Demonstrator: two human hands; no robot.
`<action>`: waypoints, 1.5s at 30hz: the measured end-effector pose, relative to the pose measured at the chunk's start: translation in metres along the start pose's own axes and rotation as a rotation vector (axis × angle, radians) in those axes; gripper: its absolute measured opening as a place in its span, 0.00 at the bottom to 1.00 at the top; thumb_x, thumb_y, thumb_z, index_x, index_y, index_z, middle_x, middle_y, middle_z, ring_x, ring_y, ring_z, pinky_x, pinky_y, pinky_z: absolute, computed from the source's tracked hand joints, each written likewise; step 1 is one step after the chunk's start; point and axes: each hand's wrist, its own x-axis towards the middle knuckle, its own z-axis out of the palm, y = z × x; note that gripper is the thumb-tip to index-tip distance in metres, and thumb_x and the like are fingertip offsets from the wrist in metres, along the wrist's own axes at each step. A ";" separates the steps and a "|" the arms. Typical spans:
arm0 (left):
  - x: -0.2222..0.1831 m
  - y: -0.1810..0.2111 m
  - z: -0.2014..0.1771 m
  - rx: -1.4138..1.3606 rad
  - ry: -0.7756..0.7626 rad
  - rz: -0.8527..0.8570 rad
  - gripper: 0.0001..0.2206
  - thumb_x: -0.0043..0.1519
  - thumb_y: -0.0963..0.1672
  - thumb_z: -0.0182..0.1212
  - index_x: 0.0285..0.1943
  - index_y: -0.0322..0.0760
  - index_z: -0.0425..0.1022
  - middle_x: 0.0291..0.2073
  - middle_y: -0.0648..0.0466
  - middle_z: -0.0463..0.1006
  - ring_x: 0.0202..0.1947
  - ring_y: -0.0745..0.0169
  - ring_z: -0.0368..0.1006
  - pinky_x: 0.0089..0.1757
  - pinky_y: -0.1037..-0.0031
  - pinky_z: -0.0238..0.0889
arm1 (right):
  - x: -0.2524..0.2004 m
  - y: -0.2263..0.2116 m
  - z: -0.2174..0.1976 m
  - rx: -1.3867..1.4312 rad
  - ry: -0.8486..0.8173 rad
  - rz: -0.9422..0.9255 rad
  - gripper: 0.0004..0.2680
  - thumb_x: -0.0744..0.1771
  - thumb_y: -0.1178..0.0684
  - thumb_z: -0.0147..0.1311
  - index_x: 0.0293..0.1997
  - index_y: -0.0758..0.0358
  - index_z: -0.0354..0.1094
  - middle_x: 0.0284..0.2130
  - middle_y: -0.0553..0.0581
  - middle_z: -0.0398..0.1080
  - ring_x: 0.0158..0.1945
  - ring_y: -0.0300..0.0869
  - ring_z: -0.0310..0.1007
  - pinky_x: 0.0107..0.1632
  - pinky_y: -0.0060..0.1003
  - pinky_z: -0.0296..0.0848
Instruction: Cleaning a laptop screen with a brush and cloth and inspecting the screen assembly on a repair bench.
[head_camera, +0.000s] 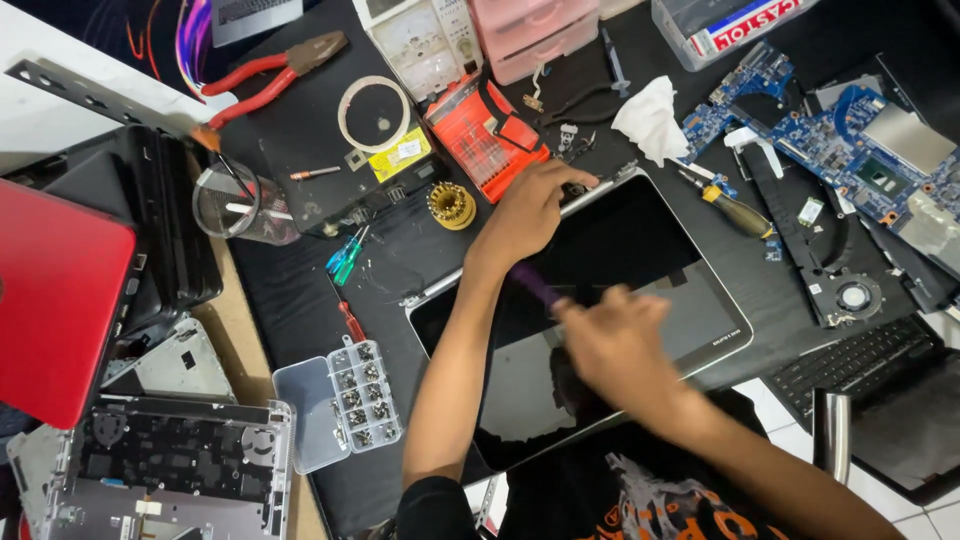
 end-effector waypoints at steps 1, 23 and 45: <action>0.000 0.001 -0.002 0.000 0.002 -0.001 0.21 0.64 0.34 0.38 0.56 0.34 0.80 0.46 0.38 0.80 0.46 0.41 0.73 0.52 0.55 0.67 | 0.003 0.024 -0.011 0.001 -0.001 -0.001 0.07 0.62 0.51 0.58 0.41 0.43 0.72 0.28 0.58 0.63 0.29 0.56 0.67 0.37 0.52 0.57; 0.002 -0.001 -0.001 -0.015 0.000 -0.016 0.20 0.65 0.34 0.39 0.54 0.32 0.80 0.46 0.38 0.81 0.48 0.38 0.73 0.52 0.54 0.66 | -0.003 0.026 -0.030 -0.134 -0.069 0.136 0.04 0.66 0.50 0.59 0.32 0.48 0.69 0.22 0.57 0.61 0.27 0.60 0.67 0.44 0.59 0.60; 0.004 0.001 -0.001 0.030 0.007 -0.031 0.20 0.64 0.35 0.40 0.55 0.34 0.81 0.45 0.40 0.81 0.48 0.39 0.75 0.53 0.55 0.66 | 0.010 0.110 -0.026 -0.201 0.055 0.317 0.03 0.69 0.50 0.63 0.39 0.49 0.73 0.27 0.50 0.61 0.36 0.47 0.71 0.54 0.44 0.58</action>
